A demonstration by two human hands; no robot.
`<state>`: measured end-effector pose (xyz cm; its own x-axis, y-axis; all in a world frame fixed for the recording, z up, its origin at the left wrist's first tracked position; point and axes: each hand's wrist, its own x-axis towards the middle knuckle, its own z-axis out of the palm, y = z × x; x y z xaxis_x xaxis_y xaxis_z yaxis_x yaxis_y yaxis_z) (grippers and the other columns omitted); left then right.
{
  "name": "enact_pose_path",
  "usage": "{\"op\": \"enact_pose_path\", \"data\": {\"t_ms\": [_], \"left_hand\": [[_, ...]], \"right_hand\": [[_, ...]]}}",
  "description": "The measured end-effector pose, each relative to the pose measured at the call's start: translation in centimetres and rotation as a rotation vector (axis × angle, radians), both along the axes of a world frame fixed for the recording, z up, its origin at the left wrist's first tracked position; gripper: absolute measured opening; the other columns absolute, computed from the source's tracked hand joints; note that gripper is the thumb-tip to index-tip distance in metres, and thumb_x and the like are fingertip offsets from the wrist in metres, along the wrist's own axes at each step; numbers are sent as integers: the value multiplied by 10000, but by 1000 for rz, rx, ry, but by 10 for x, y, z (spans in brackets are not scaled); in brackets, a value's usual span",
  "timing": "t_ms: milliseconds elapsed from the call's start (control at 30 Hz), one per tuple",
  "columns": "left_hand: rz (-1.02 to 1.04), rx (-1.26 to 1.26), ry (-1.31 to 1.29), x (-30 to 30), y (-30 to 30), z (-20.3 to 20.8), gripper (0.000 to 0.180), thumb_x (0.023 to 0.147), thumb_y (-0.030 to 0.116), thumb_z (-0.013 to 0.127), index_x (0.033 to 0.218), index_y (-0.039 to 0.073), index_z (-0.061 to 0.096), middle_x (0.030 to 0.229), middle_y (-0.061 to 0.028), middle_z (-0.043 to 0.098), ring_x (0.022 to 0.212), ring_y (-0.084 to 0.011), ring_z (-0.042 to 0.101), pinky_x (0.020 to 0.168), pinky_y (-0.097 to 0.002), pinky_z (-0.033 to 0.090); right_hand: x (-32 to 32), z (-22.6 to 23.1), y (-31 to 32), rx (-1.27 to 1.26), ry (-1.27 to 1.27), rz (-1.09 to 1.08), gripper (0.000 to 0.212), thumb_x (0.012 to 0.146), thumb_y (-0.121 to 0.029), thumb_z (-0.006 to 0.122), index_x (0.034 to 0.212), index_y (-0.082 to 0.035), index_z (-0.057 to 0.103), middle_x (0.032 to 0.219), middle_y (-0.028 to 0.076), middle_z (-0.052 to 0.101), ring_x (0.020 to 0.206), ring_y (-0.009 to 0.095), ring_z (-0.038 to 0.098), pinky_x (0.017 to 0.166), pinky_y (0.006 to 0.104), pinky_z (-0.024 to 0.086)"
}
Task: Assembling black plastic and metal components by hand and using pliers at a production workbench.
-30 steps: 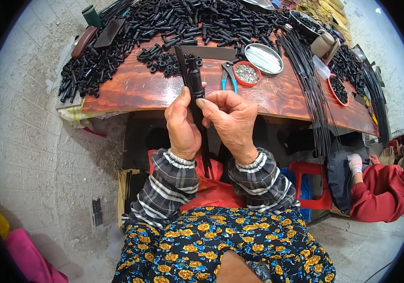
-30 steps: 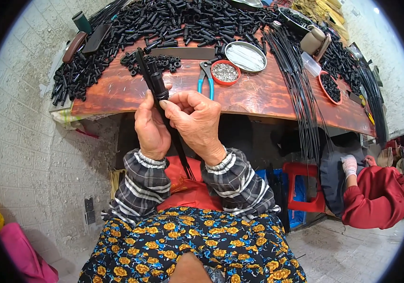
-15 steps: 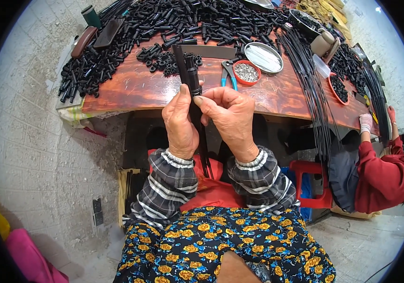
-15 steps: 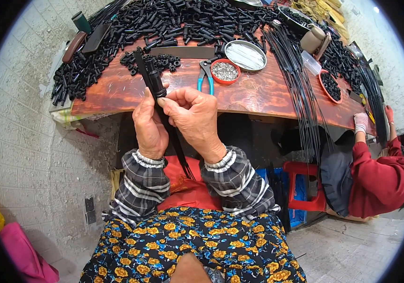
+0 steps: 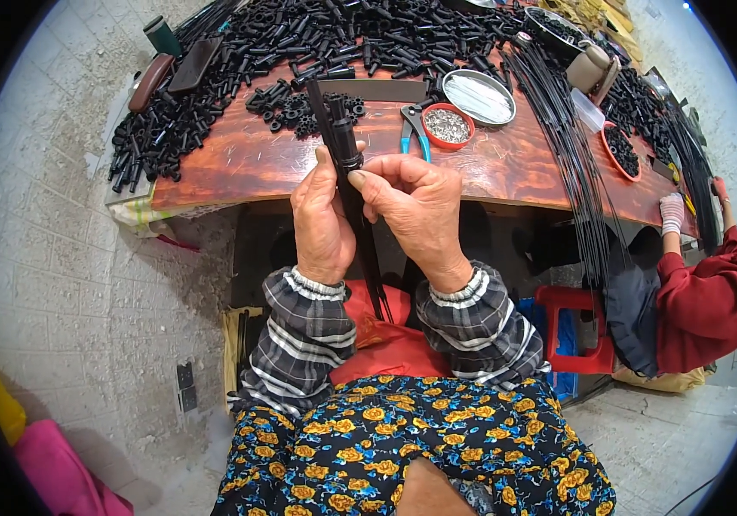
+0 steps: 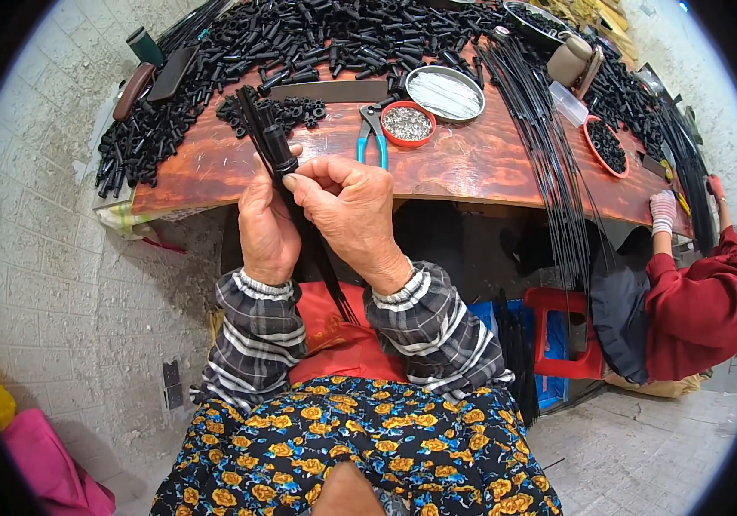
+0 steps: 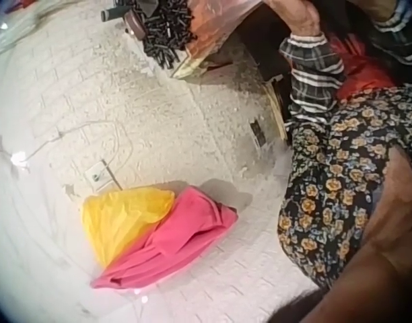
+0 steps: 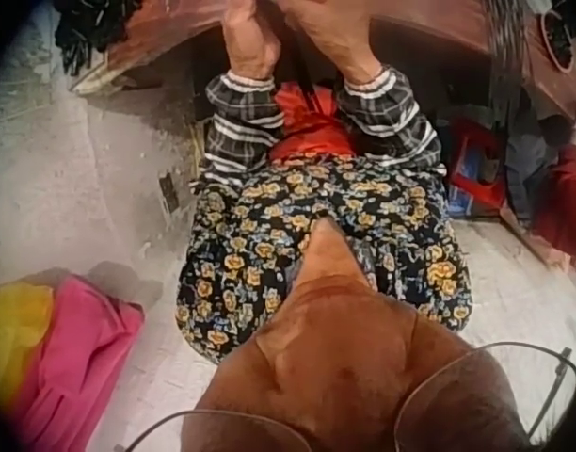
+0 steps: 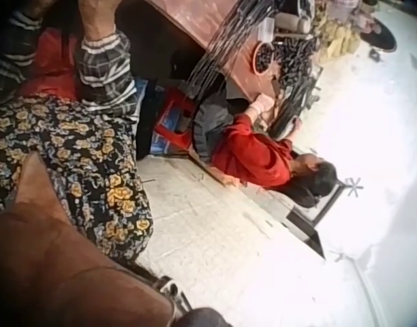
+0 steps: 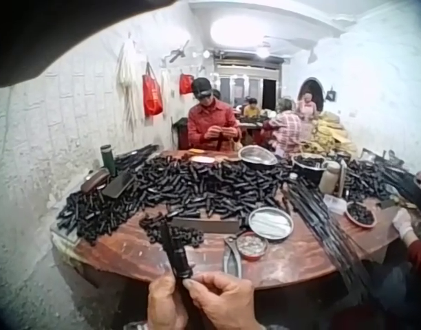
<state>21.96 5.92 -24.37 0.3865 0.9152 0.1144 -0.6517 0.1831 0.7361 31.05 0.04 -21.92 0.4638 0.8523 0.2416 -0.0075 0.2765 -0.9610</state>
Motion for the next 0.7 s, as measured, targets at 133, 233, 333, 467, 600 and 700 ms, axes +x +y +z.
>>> {"op": "enact_pose_path", "data": {"t_ms": [133, 233, 333, 467, 600, 700], "left_hand": [[10, -3, 26, 2, 0, 3, 414, 1015, 341, 448, 1087, -25, 626, 988, -61, 650, 834, -105, 584, 754, -258, 476], [-18, 25, 28, -1, 2, 0, 415, 1011, 341, 462, 1079, -31, 633, 996, -64, 652, 887, -111, 583, 828, -265, 463], [-61, 47, 10, -7, 0, 1, 412, 1006, 338, 477, 1076, -35, 638, 995, -62, 652, 901, -113, 579, 842, -269, 455], [-34, 45, 27, -7, -6, 2, 408, 1003, 335, 487, 1077, -36, 639, 990, -58, 652, 888, -106, 575, 829, -264, 455], [-9, 104, 57, -7, -5, -4, 387, 1017, 327, 444, 1102, -7, 620, 1070, -87, 643, 959, -143, 594, 878, -301, 469], [-16, 92, 40, -6, -9, -2, 391, 1017, 329, 442, 1104, -9, 619, 1066, -85, 642, 953, -141, 593, 881, -301, 470]], "right_hand": [[0, -8, 2, 57, -179, -109, 101, 820, -48, 721, 875, 30, 693, 672, 2, 645, 575, 35, 566, 499, 179, 437], [-2, -6, -1, 66, -220, -144, 103, 816, -52, 726, 867, 30, 688, 678, -1, 646, 595, 33, 574, 519, 175, 451], [-1, -3, -4, 32, -119, -95, 104, 813, -52, 729, 861, 28, 685, 684, -2, 649, 610, 35, 584, 535, 175, 463], [-6, -4, -10, 66, -112, -113, 94, 809, -44, 733, 854, 24, 685, 691, 0, 650, 617, 36, 586, 539, 177, 466], [-7, -10, -7, 139, -205, -147, 88, 808, -34, 730, 854, 27, 685, 704, 5, 653, 618, 37, 586, 542, 177, 466], [-8, -9, -10, 153, -306, -201, 91, 810, -25, 724, 867, 33, 683, 716, 10, 655, 627, 39, 592, 545, 178, 469]]}}
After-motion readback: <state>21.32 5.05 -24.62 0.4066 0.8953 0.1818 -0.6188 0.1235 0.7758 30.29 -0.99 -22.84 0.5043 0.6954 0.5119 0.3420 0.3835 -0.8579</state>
